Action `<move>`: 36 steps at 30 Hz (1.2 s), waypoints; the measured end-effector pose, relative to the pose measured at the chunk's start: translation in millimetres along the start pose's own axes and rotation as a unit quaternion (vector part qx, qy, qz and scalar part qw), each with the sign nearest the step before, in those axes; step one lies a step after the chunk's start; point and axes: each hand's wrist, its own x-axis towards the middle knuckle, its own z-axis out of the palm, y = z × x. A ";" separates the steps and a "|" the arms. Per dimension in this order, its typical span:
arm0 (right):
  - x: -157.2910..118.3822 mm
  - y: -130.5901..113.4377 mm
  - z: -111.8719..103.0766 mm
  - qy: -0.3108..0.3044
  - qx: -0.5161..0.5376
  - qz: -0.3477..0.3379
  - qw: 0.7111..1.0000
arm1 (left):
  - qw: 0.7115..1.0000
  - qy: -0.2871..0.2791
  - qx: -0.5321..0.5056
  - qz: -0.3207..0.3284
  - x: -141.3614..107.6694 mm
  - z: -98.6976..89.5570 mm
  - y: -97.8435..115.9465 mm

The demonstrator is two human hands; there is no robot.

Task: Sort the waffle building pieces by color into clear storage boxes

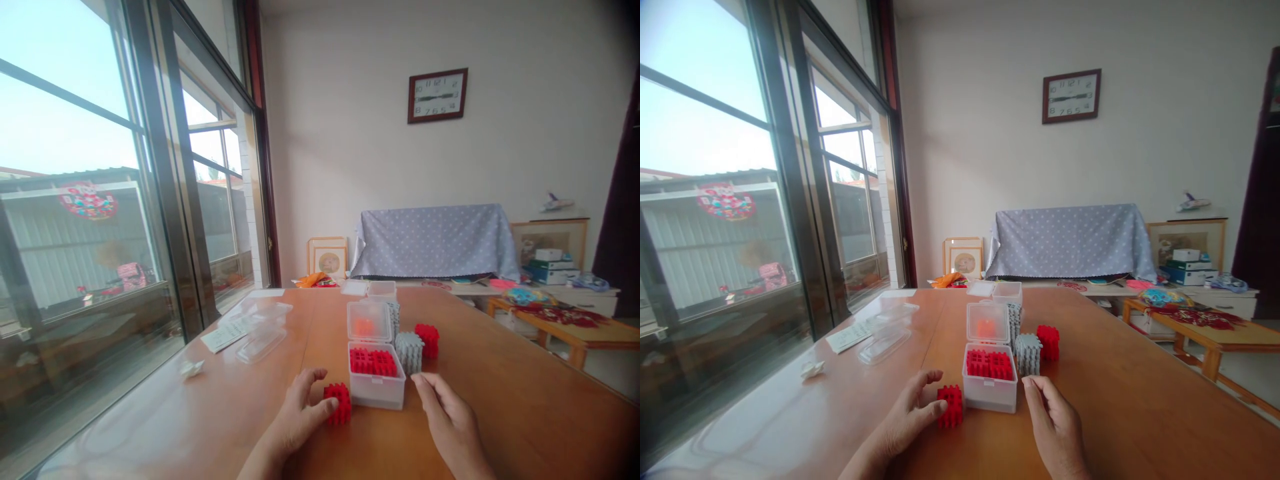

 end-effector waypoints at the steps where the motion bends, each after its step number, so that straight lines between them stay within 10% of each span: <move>1: -3.5 -1.3 1.8 -0.012 0.004 -0.001 1.000 | 1.000 -0.003 0.024 0.010 -0.1 -0.1 -0.2; 16: -27.9 -22.3 36.7 -0.114 -0.012 -0.041 0.993 | 0.991 0.000 0.117 0.071 -0.9 0.9 2.6; 28: -22.1 -56.6 59.0 -0.130 0.032 -0.044 0.990 | 0.975 0.114 0.070 0.178 1.1 2.5 -7.4; 36: 1.3 -94.5 54.2 -0.206 0.094 0.032 0.974 | 0.968 0.082 0.090 0.221 -7.6 1.9 34.9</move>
